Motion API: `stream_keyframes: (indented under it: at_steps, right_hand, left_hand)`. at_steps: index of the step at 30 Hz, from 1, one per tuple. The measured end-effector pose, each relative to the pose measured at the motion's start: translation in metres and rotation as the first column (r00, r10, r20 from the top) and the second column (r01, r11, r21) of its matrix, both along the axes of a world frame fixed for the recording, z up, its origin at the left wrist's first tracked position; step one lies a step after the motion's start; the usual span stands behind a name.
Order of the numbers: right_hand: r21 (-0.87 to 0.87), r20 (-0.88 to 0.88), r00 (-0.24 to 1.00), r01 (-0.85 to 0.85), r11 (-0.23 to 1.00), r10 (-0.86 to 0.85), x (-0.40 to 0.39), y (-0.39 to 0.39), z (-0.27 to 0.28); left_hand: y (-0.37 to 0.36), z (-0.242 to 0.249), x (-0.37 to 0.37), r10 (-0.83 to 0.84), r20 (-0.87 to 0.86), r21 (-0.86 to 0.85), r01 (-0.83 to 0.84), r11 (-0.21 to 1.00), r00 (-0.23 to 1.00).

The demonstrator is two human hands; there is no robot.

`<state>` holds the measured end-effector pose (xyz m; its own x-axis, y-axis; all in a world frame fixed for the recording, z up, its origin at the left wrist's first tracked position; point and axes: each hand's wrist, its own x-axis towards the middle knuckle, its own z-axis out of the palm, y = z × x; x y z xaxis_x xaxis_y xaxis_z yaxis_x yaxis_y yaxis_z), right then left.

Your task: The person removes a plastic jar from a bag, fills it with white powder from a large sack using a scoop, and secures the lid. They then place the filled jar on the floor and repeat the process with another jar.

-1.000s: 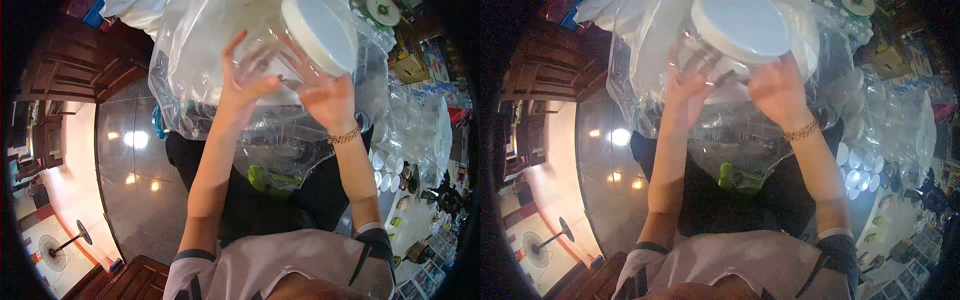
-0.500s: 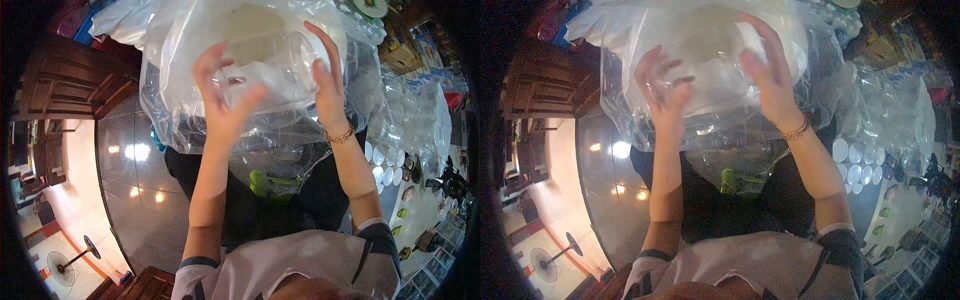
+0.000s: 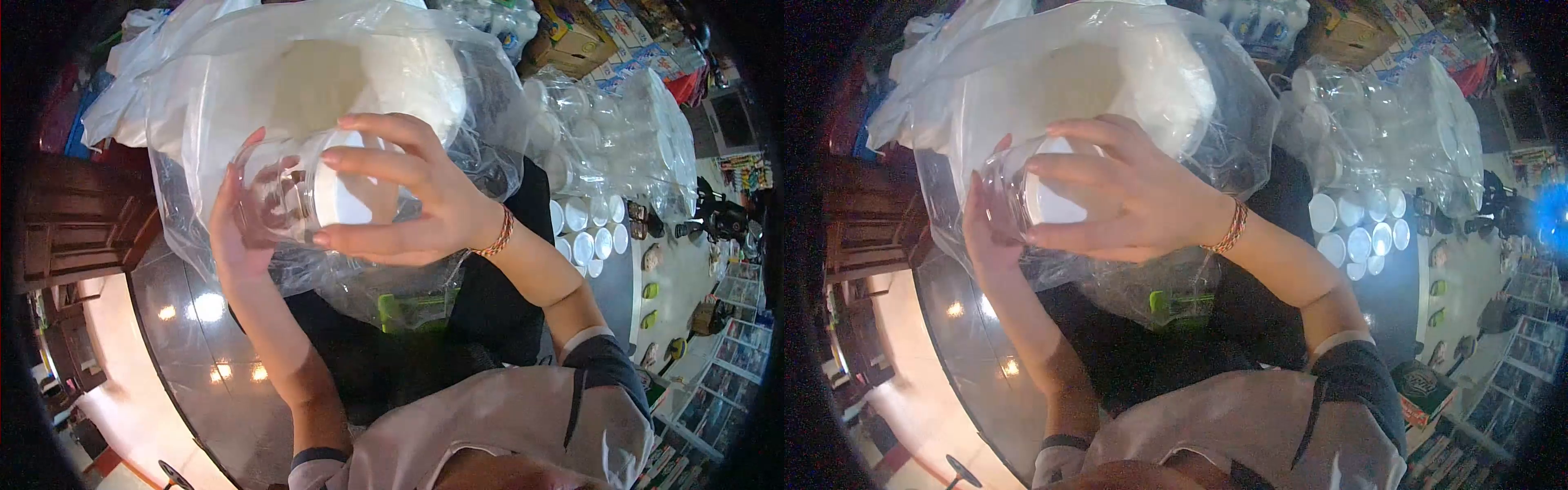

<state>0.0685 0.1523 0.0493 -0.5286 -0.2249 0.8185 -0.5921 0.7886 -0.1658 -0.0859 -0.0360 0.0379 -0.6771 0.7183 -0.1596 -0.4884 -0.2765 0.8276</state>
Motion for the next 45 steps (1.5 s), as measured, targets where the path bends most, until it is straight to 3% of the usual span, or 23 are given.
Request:
stream_keyframes:
  at_steps: [3,7,10,12,14,15,17,19,21,23,25,28,29,32,33,34,36,38,39,40,41,43,45]
  right_hand:
    - [-0.011,-0.007,1.0,0.029,1.0,-0.029,0.001,0.0,-0.005]
    - [0.115,-0.034,0.999,0.046,0.992,-0.042,0.015,-0.009,-0.007]
    - [0.13,-0.175,0.956,0.259,0.957,-0.235,0.032,0.008,-0.011]
    - [0.079,-0.2,0.808,0.577,0.813,-0.554,0.051,0.037,-0.003]
    - [-0.338,-0.251,0.645,0.64,0.69,-0.722,0.05,0.093,0.002]
    - [-0.535,-0.248,0.578,0.587,0.607,-0.777,0.049,0.121,0.004]
    - [-0.808,0.009,0.495,0.515,0.285,-0.869,0.074,0.175,-0.002]
    - [-0.657,0.227,0.245,0.753,0.037,-0.943,0.123,0.254,-0.063]
    - [-0.277,0.38,-0.194,0.909,-0.311,-0.904,0.166,0.285,-0.12]
    - [-0.253,0.329,-0.286,0.891,-0.376,-0.9,0.205,0.315,-0.185]
    - [-0.07,0.49,-0.34,0.902,-0.425,-0.803,0.231,0.324,-0.216]
    - [-0.178,0.451,-0.283,0.901,-0.396,-0.847,0.225,0.312,-0.215]
    - [-0.128,0.473,-0.41,0.844,-0.521,-0.78,0.198,0.287,-0.185]
    - [-0.16,0.168,-0.131,0.974,-0.158,-0.977,0.182,0.277,-0.136]
    - [-0.464,0.236,0.214,0.882,0.083,-0.948,0.162,0.261,-0.108]
    - [-0.728,0.194,0.539,0.639,0.248,-0.819,0.136,0.237,-0.077]
    - [-0.62,0.117,0.62,0.656,0.43,-0.776,0.094,0.195,-0.029]
    - [-0.625,0.222,0.731,0.615,0.481,-0.646,0.037,0.118,0.013]
    - [-0.546,0.396,0.771,0.635,0.547,-0.5,0.013,0.087,0.029]
    - [-0.613,0.44,0.891,0.389,0.687,-0.111,-0.009,0.074,0.026]
    - [-0.657,0.564,0.768,0.194,0.729,0.304,-0.035,0.053,0.034]
    - [-0.279,0.81,0.548,0.046,0.959,0.209,-0.084,0.046,0.021]
    - [-0.267,0.72,0.662,-0.011,0.964,0.208,-0.134,0.063,-0.042]
  left_hand:
    - [-0.001,0.001,-0.002,-0.034,-0.051,-0.066,0.031,0.997,0.998]
    - [-0.01,0.0,-0.009,-0.118,-0.131,-0.101,0.105,0.989,0.984]
    - [-0.019,0.007,-0.018,0.156,0.053,-0.157,-0.146,0.977,0.986]
    - [-0.031,0.004,-0.028,0.189,0.084,-0.111,-0.18,0.977,0.978]
    - [-0.028,0.007,-0.023,0.264,0.079,-0.089,-0.257,0.962,0.961]
    - [-0.027,0.004,-0.019,0.237,0.08,-0.036,-0.235,0.971,0.968]
    - [-0.024,-0.003,-0.018,0.197,0.181,0.042,-0.208,0.977,0.963]
    - [-0.023,-0.008,-0.018,0.15,0.276,0.103,-0.184,0.978,0.949]
    - [-0.023,-0.012,-0.018,0.097,0.371,0.144,-0.161,0.976,0.924]
    - [-0.027,-0.016,-0.023,0.017,0.361,0.207,-0.098,0.973,0.933]
    - [-0.03,-0.023,-0.029,-0.116,0.295,0.323,0.015,0.946,0.948]
    - [-0.032,-0.021,-0.026,-0.172,0.207,0.418,0.072,0.905,0.963]
    - [-0.033,-0.024,-0.028,-0.13,0.182,0.405,0.046,0.913,0.975]
    - [-0.034,-0.034,-0.03,-0.009,0.127,0.365,-0.038,0.93,0.992]
    - [-0.032,-0.033,-0.029,0.029,0.12,0.348,-0.069,0.935,0.992]
    - [-0.03,-0.032,-0.028,0.067,0.114,0.329,-0.101,0.939,0.991]
    - [-0.023,-0.024,-0.027,0.164,0.067,0.203,-0.175,0.963,0.984]
    - [-0.016,-0.018,-0.029,0.227,-0.034,0.108,-0.222,0.969,0.973]
    - [-0.014,-0.016,-0.03,0.243,-0.108,0.075,-0.236,0.969,0.964]
    - [-0.012,-0.011,-0.03,0.251,-0.188,0.037,-0.248,0.968,0.95]
    - [-0.006,0.005,-0.031,0.263,-0.075,-0.036,-0.267,0.963,0.962]
    - [-0.007,0.003,-0.056,0.152,-0.076,-0.003,-0.153,0.988,0.985]
    - [-0.007,0.011,-0.078,0.012,-0.169,-0.009,-0.014,1.0,0.986]
